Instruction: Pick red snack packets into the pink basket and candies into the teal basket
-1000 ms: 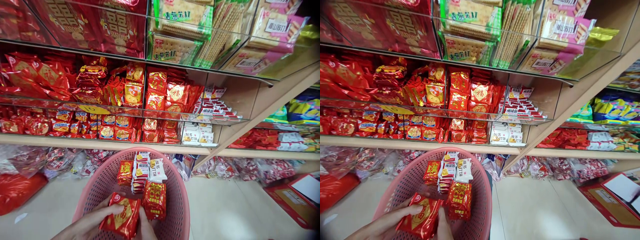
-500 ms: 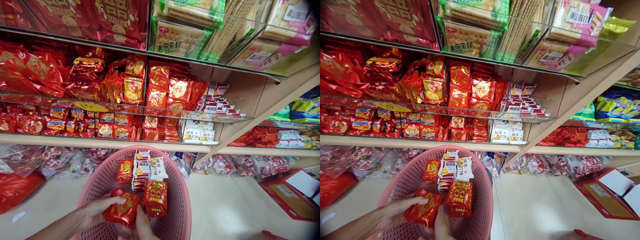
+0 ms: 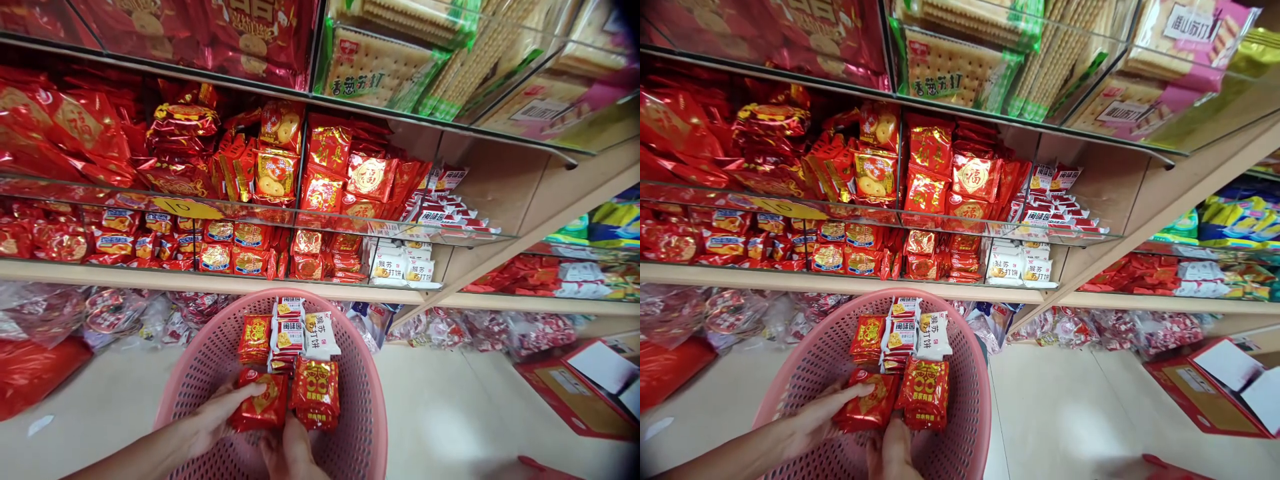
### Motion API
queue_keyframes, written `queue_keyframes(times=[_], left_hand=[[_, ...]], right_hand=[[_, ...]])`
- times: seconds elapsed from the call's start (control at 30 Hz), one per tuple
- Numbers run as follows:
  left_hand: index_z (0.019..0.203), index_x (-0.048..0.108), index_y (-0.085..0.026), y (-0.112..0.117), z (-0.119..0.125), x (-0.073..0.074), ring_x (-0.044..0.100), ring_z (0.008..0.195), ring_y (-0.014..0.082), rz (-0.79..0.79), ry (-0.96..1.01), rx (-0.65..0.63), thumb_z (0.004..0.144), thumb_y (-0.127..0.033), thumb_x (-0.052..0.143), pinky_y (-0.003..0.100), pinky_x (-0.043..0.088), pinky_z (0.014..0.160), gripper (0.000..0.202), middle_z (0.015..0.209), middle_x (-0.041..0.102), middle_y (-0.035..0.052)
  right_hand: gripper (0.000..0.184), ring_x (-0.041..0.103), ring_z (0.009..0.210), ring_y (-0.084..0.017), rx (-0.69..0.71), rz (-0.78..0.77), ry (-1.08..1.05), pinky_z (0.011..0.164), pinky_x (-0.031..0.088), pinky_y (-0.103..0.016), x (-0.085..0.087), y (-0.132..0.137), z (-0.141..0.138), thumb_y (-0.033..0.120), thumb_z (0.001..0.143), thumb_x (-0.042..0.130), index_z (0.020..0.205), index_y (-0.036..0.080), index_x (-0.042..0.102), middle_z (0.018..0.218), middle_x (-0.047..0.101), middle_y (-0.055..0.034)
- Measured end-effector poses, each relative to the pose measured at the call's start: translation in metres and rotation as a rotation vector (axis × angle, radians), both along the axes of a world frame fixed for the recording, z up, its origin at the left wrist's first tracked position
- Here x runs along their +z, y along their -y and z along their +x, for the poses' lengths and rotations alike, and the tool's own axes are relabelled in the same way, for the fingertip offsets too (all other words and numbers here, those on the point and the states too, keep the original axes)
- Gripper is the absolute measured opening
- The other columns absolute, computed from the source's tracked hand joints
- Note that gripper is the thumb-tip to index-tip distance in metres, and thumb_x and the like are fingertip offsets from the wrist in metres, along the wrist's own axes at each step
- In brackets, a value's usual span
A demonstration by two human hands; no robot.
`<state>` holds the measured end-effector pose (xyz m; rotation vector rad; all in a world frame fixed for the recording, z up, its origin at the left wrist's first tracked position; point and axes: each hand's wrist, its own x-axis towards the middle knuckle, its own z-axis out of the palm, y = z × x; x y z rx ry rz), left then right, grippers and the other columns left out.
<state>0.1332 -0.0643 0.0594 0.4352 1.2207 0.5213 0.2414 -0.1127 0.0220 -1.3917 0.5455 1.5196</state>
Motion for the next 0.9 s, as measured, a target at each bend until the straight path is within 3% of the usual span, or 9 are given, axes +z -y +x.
queue_keyframes(times=[0.13,0.33,0.57,0.9], left_hand=[[0.122,0.05,-0.018,0.006,0.01,-0.002,0.066,0.098,0.0256,0.044,-0.005,0.054,0.064,-0.038,0.075,0.036,0.053,0.087,0.066,0.111,0.069,0.0104],[0.122,0.051,-0.017,0.011,0.017,-0.007,0.064,0.102,0.0254,0.102,-0.089,0.105,0.066,-0.041,0.073,0.035,0.051,0.09,0.065,0.116,0.066,0.0113],[0.127,0.046,-0.022,0.016,0.018,-0.008,0.063,0.105,0.0216,0.147,-0.135,0.096,0.067,-0.041,0.072,0.032,0.05,0.09,0.069,0.118,0.065,0.0075],[0.109,0.06,-0.016,0.019,0.035,-0.005,0.066,0.097,0.026,0.164,-0.162,0.032,0.067,-0.048,0.068,0.036,0.051,0.087,0.053,0.107,0.07,0.0108]], right_hand=[[0.01,0.06,0.049,-0.012,-0.046,0.035,-0.048,0.059,0.049,-0.026,0.005,0.001,0.007,0.024,0.086,0.039,0.088,0.026,0.049,0.059,0.065,0.0053],[0.012,0.068,0.064,-0.017,-0.033,0.188,-0.19,0.064,0.05,-0.031,-0.01,0.012,0.018,0.028,0.085,0.04,0.092,0.025,0.05,0.072,0.071,0.0014],[0.015,0.066,0.063,-0.019,-0.008,0.124,-0.093,0.061,0.049,-0.032,-0.013,0.013,0.018,0.033,0.084,0.042,0.086,0.025,0.055,0.075,0.071,-0.0016],[0.019,0.062,0.055,-0.017,0.027,0.052,-0.105,0.061,0.048,-0.03,-0.005,0.013,0.034,0.03,0.085,0.04,0.076,0.022,0.055,0.065,0.068,-0.0039]])
